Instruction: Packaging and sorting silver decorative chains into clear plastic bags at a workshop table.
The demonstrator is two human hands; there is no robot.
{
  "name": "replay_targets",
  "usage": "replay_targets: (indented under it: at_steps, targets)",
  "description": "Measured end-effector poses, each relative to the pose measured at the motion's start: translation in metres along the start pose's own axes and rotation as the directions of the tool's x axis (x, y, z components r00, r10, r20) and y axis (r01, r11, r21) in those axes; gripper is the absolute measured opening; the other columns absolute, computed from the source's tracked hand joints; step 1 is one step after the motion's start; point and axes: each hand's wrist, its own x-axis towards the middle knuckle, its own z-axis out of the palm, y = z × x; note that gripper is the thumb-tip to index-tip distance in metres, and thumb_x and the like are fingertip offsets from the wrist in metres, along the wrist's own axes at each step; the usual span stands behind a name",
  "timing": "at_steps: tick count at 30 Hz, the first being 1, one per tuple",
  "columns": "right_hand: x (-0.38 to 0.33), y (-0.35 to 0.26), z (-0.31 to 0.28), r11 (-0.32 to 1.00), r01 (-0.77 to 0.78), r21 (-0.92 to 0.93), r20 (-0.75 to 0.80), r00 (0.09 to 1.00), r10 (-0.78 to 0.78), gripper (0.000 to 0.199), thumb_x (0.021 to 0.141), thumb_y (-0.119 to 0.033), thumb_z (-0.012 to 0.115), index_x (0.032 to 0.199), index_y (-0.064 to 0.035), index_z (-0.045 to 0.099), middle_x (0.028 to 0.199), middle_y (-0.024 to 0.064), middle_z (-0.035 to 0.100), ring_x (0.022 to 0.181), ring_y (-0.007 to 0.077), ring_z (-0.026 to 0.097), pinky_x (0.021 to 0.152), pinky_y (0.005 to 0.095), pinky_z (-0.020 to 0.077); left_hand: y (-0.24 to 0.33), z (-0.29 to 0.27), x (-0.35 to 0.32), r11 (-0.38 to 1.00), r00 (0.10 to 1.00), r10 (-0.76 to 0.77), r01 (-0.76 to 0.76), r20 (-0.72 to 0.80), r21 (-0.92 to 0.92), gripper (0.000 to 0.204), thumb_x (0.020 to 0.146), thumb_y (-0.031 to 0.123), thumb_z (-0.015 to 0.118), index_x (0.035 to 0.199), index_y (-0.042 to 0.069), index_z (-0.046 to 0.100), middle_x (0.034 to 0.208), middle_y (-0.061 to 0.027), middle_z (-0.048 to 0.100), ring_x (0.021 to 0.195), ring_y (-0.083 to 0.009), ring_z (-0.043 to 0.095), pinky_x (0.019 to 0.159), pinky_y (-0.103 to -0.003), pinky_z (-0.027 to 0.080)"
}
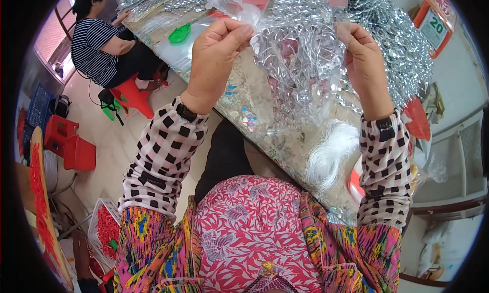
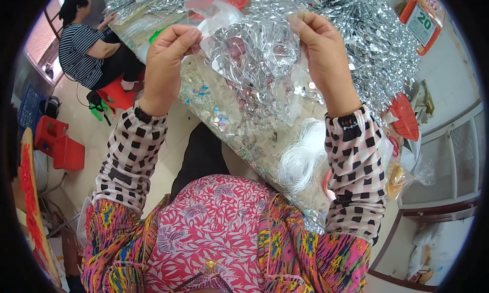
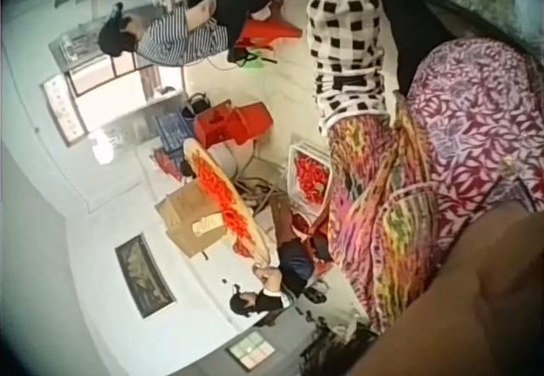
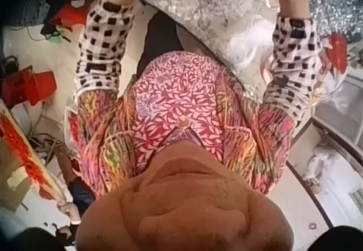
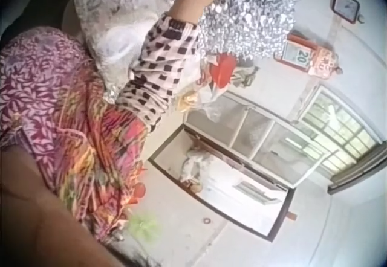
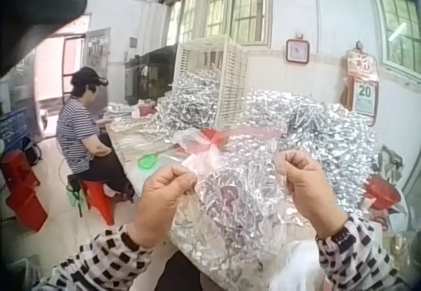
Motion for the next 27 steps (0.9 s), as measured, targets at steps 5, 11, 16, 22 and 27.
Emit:
replay_targets:
  at_steps: [5,11,16,22,27]
  targets:
    - [0.0,-0.034,-0.016,0.992,0.126,-0.021,0.012,0.992,-0.126,0.009,0.09,-0.01,0.058,0.095,-0.0038,0.058,0.085,-0.0008,0.058,0.074,0.0084,0.053,0.072,0.0215,0.0431,0.037,0.003,0.016,0.987,0.986,0.151,-0.146,-0.074,0.068,0.008,0.086,0.01,0.06,0.087,0.002,0.062,0.079,-0.0001,0.06,0.075,-0.0068,0.055,0.071,-0.019,0.043]
    - [-0.024,-0.026,-0.015,0.963,0.191,-0.19,-0.065,0.976,-0.207,0.007,0.089,-0.01,0.058,0.093,-0.0044,0.056,0.081,-0.0002,0.057,0.073,0.0088,0.052,0.069,0.022,0.0418,0.046,0.016,0.018,0.937,0.959,0.272,-0.283,0.084,0.204,0.008,0.086,0.01,0.06,0.087,0.002,0.062,0.079,-0.0009,0.061,0.075,-0.0071,0.056,0.071,-0.02,0.043]
    - [-0.037,0.027,-0.041,0.994,-0.023,-0.102,-0.047,0.999,0.019,0.006,0.089,-0.009,0.057,0.089,-0.0044,0.053,0.08,0.0017,0.057,0.073,0.01,0.053,0.07,0.0238,0.0434,-0.019,-0.007,0.007,0.992,0.999,0.03,-0.027,-0.016,0.125,0.01,0.089,0.012,0.057,0.084,0.004,0.06,0.085,-0.0034,0.064,0.077,-0.0077,0.056,0.074,-0.022,0.045]
    - [-0.024,0.019,-0.037,1.0,-0.002,-0.03,-0.026,1.0,0.002,0.007,0.089,-0.009,0.058,0.093,-0.0051,0.055,0.084,0.0005,0.057,0.075,0.0095,0.054,0.073,0.024,0.0448,-0.011,0.016,0.017,0.995,0.996,-0.065,0.069,0.066,-0.068,0.009,0.094,0.015,0.049,0.092,0.006,0.049,0.1,-0.0111,0.065,0.085,-0.0101,0.059,0.078,-0.023,0.046]
    - [-0.026,0.012,-0.031,0.999,-0.027,0.034,-0.01,1.0,0.027,0.019,0.084,-0.013,0.066,0.099,-0.0053,0.058,0.081,-0.002,0.059,0.074,0.0067,0.053,0.07,0.0213,0.0433,-0.013,0.023,0.02,0.995,0.996,-0.062,0.067,0.061,-0.08,0.009,0.096,0.017,0.045,0.093,0.009,0.045,0.105,-0.0154,0.065,0.085,-0.0079,0.058,0.073,-0.019,0.042]
